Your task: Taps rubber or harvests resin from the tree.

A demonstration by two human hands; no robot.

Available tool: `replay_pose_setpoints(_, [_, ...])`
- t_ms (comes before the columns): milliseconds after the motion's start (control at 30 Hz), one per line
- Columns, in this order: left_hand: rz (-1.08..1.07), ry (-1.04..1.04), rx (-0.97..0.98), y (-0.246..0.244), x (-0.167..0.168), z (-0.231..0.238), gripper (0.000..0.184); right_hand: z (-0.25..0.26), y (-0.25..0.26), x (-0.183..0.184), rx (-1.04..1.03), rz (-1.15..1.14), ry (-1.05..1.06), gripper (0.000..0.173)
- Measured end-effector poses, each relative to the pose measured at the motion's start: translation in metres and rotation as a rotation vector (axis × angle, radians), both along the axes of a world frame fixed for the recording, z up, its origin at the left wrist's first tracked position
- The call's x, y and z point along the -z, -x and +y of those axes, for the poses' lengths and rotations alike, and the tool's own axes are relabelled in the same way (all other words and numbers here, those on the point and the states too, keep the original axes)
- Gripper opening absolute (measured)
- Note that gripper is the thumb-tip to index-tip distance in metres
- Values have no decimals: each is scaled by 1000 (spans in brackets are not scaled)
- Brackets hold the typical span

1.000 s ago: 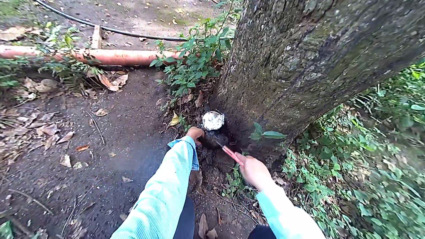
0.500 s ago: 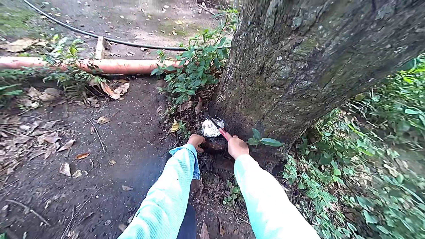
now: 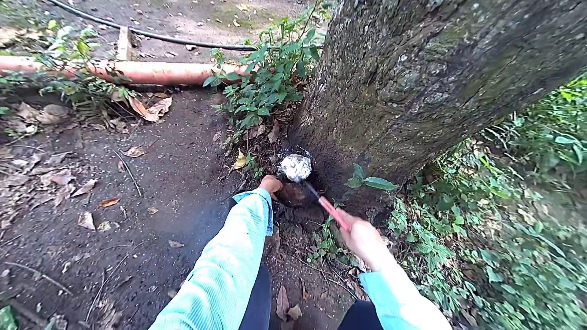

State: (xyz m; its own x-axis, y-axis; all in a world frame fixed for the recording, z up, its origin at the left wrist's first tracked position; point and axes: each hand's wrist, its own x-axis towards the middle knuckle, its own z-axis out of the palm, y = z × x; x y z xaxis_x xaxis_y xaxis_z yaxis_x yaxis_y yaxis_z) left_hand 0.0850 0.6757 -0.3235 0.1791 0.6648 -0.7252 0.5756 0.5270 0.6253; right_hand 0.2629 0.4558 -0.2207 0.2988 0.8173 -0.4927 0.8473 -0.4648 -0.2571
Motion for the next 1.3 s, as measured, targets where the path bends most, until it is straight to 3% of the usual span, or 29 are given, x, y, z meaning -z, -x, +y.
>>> replay_pose_setpoints(100, [-19,-4,-23,-1,8,1,54,33,-5,-9,58,-23,-84,57])
replay_pose_setpoints(267, [-36,1,-111,-4,5,3,53,101,20,-5,24,-171,13,62])
replay_pose_setpoints(367, [-35,9,-117,-3,4,2,51,115,27,11,-32,-238,48,60])
replay_pose_setpoints(533, [-63,15,-111,5,0,5,52,86,13,6,-102,-218,88,66])
replay_pose_setpoints(867, [-152,15,-85,-3,2,4,59,-23,12,11,-55,-194,-14,59])
replay_pose_setpoints(1100, [-21,-22,56,-5,9,-5,65,-36,6,19,-8,-39,19,57])
replay_pose_setpoints(1300, [-42,4,102,-9,13,-7,74,-40,4,-4,46,10,-1,58])
